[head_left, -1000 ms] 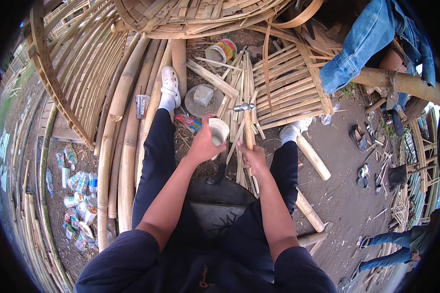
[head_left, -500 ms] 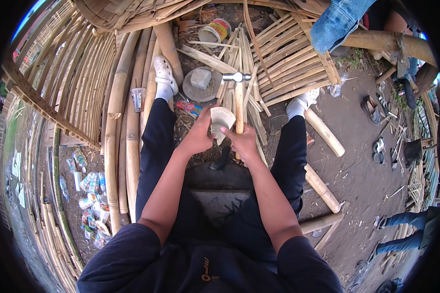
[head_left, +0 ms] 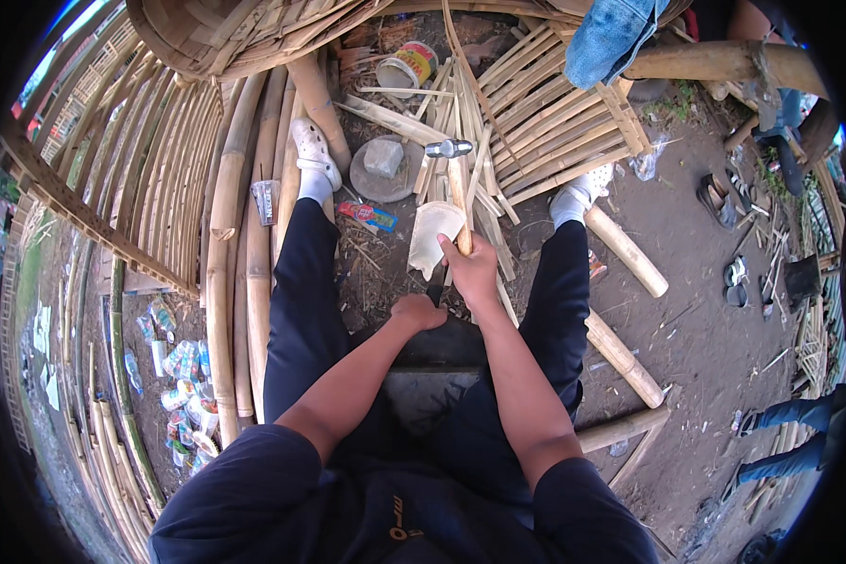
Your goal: The person strips thin layers from bamboo pieces using a large knife and a hammer.
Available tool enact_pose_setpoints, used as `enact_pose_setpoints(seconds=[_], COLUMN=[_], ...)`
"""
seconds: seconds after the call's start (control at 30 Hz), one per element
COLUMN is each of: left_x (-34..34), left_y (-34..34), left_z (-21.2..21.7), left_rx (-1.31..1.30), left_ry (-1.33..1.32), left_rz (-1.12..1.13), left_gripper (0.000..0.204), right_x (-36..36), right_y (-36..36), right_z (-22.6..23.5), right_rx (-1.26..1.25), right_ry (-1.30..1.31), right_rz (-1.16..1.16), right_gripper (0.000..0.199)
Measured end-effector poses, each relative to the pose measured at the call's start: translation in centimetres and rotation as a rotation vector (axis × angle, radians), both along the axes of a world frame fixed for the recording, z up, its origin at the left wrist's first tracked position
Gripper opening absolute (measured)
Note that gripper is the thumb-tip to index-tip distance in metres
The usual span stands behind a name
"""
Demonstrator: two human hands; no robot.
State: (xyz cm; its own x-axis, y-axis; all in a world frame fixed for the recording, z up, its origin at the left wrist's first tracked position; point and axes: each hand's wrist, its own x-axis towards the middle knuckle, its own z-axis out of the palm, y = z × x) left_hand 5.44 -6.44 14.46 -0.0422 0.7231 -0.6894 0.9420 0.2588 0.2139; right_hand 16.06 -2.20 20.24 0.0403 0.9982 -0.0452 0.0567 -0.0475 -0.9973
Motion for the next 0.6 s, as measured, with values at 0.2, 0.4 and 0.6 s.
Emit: enact_pose_setpoints(seconds=[0.2,0.4,0.6], left_x=[-0.4,-3.2,-9.4], left_y=[0.0,2.1,2.5], left_z=[-2.0,2.9,9.7], left_rx=[0.077,0.157,0.047], left_ry=[0.024,-0.113,-0.406], left_rz=[-0.067,-0.001,0.107], left_gripper=[0.058,0.042,0.036], right_x=[0.6,0.8,0.7], right_y=[0.0,0.6,1.9], right_z=[-1.2,-1.8,-1.5], right_rx=[0.093,0.145,0.141], right_ry=[-0.080,0.062,0.068], right_rz=[0.060,-0.015,-0.022], right_gripper=[0.016,0.014,0.014])
